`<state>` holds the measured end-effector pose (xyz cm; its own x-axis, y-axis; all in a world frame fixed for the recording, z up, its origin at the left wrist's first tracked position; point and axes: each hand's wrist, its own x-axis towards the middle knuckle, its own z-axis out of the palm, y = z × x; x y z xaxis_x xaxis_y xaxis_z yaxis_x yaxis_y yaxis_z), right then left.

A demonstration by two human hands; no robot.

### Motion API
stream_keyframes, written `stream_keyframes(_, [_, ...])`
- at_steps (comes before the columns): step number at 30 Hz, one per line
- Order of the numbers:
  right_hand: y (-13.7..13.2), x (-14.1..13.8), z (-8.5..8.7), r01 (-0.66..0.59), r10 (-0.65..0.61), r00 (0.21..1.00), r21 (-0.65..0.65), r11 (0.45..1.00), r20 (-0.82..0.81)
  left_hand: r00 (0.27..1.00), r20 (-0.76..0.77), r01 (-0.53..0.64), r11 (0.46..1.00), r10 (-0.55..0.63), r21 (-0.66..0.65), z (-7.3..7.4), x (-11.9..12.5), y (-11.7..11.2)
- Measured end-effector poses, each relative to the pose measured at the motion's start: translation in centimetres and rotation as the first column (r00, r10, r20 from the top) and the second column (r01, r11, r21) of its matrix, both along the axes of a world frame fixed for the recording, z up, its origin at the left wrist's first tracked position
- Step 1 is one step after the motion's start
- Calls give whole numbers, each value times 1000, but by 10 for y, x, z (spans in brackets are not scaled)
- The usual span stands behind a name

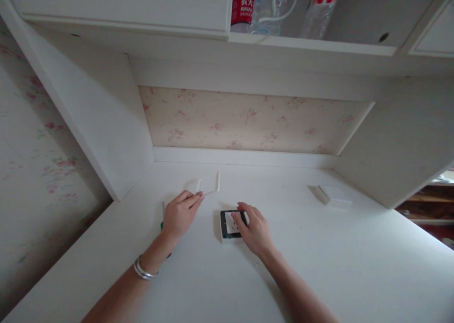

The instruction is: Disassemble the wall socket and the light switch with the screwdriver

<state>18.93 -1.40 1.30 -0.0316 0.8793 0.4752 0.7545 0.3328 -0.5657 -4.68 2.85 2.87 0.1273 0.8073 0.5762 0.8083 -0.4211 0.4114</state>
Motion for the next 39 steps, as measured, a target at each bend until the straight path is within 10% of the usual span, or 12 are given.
stream_keyframes(10, [8, 12, -2, 134, -142, 984, -80, 988, -112, 797, -542, -434, 877, 266, -208, 12, -99, 81])
stream_keyframes(22, [17, 19, -10, 131, -179, 949, -191, 973, -258, 785, -567, -496, 802, 250, -333, -4, -124, 93])
stream_keyframes(29, [14, 17, -6, 153, -186, 958, -158, 976, -218, 809, -457, -515, 820, 369, -250, 3, -106, 59])
stream_keyframes(36, [7, 9, -4, 104, -113, 979, -62, 993, -167, 870, -430, -464, 693, 240, -552, -6, -92, -6])
stream_keyframes(39, [3, 8, -6, 61, -59, 991, 14, 998, -121, 918, -374, -341, 736, 128, -585, -17, -90, -15])
